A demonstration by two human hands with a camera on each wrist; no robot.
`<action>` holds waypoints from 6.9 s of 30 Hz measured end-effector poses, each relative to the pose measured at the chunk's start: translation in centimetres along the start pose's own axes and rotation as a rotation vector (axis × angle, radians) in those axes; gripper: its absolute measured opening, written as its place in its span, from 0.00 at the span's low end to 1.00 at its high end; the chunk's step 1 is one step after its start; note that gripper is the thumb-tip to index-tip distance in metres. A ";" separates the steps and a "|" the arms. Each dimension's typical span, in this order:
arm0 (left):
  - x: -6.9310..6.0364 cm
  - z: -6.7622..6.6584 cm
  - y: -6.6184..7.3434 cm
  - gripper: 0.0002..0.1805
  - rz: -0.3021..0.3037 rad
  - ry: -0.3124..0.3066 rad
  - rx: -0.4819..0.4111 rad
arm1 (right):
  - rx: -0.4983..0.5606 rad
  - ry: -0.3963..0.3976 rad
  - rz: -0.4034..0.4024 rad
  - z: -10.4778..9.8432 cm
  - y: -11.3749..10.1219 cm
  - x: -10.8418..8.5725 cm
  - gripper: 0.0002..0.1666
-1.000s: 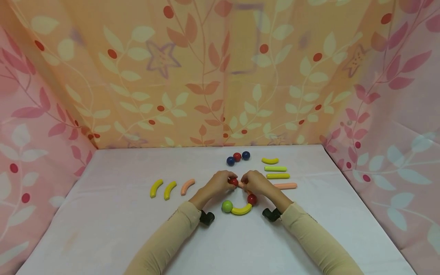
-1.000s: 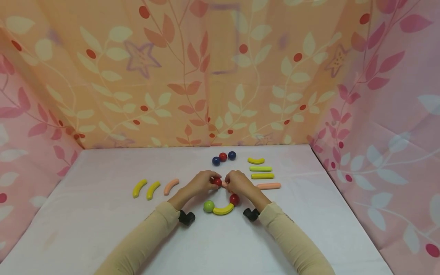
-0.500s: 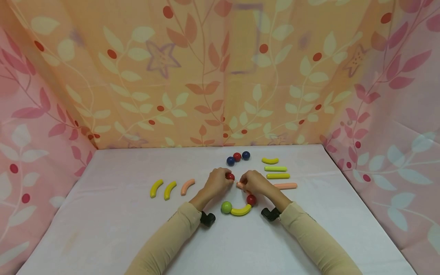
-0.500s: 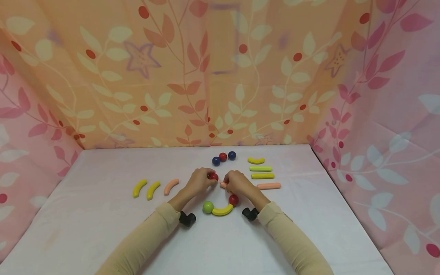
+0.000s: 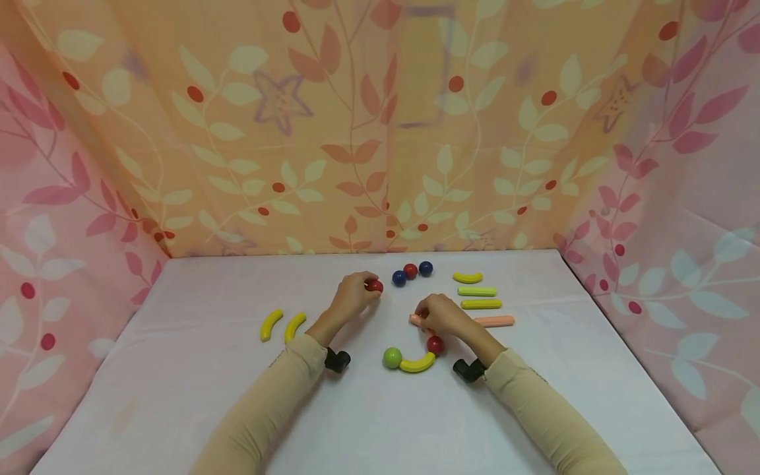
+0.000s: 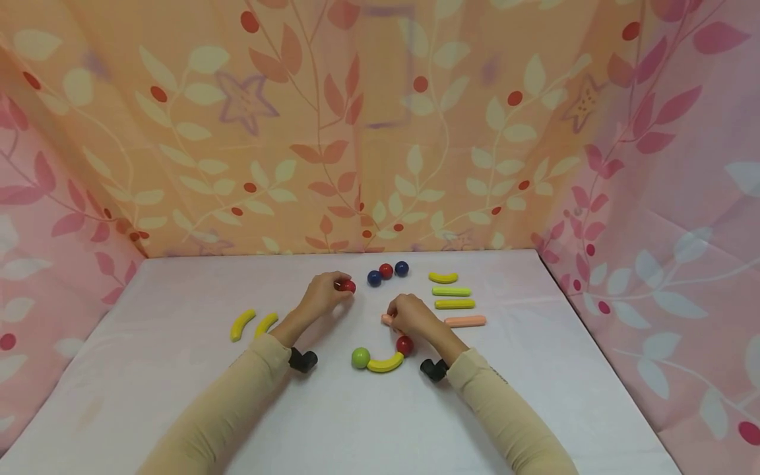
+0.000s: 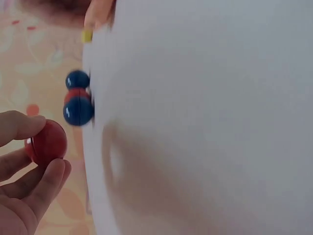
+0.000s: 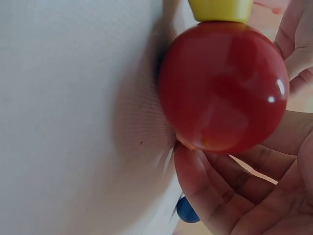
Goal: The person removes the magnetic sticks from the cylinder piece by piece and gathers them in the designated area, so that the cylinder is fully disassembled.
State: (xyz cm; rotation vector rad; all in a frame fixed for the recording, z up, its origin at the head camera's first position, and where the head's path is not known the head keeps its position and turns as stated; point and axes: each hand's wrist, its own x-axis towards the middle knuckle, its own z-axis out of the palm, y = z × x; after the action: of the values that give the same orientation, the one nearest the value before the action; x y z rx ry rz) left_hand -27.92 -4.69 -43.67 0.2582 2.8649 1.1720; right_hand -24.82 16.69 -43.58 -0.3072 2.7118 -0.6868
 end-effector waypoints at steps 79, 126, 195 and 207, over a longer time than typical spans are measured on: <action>4.0 -2.2 -3.9 0.25 -0.253 -0.056 -0.143 | 0.039 -0.004 -0.009 -0.4 0.3 -0.4 0.13; -5.7 -1.6 1.5 0.25 0.130 -0.096 -0.109 | 0.141 0.085 0.006 -0.5 1.7 -5.5 0.24; -8.7 1.6 3.3 0.13 0.279 -0.465 -0.013 | 0.037 0.049 -0.162 1.0 -1.4 -1.6 0.16; -4.4 -0.3 1.2 0.17 0.041 -0.279 0.080 | 0.051 0.031 -0.156 1.4 -1.5 -1.4 0.17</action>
State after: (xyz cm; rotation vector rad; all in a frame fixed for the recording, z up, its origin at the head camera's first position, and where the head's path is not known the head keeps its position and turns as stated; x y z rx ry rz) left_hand -23.45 -4.75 -42.77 0.4471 2.6748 0.9429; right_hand -22.79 15.19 -43.60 -0.5036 2.7156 -0.8082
